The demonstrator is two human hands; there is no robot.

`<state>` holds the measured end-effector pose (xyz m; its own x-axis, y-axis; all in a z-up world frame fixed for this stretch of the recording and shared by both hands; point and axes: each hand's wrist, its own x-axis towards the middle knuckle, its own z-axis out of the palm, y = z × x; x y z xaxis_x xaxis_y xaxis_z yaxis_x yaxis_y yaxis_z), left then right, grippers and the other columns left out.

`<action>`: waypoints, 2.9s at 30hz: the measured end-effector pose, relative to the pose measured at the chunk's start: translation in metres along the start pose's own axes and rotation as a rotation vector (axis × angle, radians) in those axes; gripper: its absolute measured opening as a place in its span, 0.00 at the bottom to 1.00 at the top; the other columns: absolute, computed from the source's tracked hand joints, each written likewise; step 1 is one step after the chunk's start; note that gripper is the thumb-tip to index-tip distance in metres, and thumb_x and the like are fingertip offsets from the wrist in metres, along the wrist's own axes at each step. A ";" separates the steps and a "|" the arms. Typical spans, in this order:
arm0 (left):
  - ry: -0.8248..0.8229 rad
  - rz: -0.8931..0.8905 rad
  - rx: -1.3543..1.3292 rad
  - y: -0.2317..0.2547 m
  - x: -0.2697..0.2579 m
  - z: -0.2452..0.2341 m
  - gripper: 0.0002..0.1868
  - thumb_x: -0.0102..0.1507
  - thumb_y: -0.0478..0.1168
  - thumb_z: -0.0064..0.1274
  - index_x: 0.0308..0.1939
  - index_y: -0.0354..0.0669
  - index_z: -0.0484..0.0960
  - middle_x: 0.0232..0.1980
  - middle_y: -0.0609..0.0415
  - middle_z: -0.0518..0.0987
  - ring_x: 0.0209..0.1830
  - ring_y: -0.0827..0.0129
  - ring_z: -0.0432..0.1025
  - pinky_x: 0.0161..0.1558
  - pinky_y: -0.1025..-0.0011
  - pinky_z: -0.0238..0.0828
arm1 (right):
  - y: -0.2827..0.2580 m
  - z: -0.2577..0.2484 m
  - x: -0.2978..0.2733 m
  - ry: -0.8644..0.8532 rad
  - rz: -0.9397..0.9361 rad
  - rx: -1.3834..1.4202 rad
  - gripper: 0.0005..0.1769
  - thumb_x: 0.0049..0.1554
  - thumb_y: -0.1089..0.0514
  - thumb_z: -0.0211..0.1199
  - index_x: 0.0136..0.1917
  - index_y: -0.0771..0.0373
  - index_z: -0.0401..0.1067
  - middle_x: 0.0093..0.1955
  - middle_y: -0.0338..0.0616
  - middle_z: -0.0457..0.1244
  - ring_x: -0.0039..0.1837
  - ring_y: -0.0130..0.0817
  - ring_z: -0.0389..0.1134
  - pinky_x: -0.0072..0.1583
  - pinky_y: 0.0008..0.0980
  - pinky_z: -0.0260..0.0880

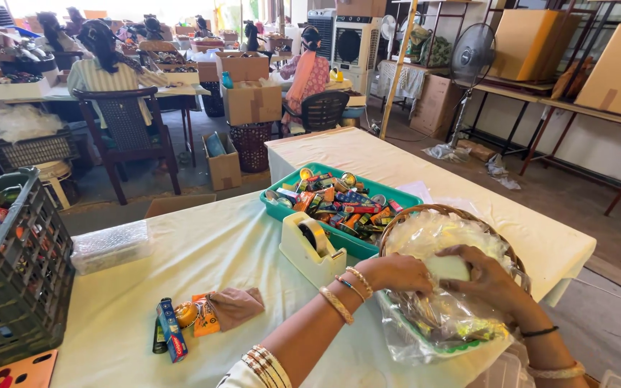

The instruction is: Sort and organize small items and packages into bins and bags.

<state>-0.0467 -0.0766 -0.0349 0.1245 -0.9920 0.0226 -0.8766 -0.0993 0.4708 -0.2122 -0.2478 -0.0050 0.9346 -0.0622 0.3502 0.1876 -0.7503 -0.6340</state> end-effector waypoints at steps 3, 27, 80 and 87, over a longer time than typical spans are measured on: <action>0.078 0.130 0.032 -0.014 0.008 0.001 0.15 0.62 0.52 0.50 0.33 0.48 0.84 0.43 0.50 0.83 0.50 0.58 0.77 0.52 0.62 0.71 | 0.009 -0.008 -0.004 0.102 -0.022 -0.039 0.30 0.43 0.61 0.78 0.60 0.58 0.74 0.56 0.38 0.71 0.60 0.31 0.69 0.63 0.31 0.69; 0.000 0.279 0.162 0.008 0.041 -0.001 0.15 0.61 0.49 0.44 0.24 0.55 0.81 0.33 0.67 0.83 0.51 0.76 0.72 0.60 0.58 0.50 | 0.060 -0.013 0.007 0.478 -0.299 1.079 0.26 0.66 0.51 0.59 0.72 0.58 0.56 0.70 0.55 0.59 0.66 0.51 0.66 0.63 0.43 0.73; 0.642 -0.333 -0.323 0.007 -0.204 -0.056 0.14 0.64 0.48 0.51 0.39 0.41 0.82 0.24 0.52 0.81 0.20 0.68 0.77 0.27 0.68 0.74 | -0.060 0.007 -0.002 0.126 -0.182 -0.272 0.24 0.44 0.48 0.76 0.54 0.52 0.80 0.54 0.43 0.62 0.61 0.38 0.64 0.64 0.38 0.64; 0.665 -0.356 -0.318 0.006 -0.216 -0.055 0.14 0.65 0.48 0.51 0.41 0.42 0.83 0.23 0.51 0.80 0.20 0.68 0.77 0.26 0.68 0.74 | -0.112 0.027 -0.010 0.322 0.042 -0.287 0.16 0.50 0.53 0.71 0.54 0.52 0.82 0.50 0.38 0.66 0.51 0.32 0.69 0.41 0.35 0.69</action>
<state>-0.0532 0.1419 0.0118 0.7075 -0.6416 0.2963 -0.5718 -0.2732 0.7736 -0.2343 -0.1457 0.0438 0.7888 -0.2653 0.5544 0.0170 -0.8923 -0.4511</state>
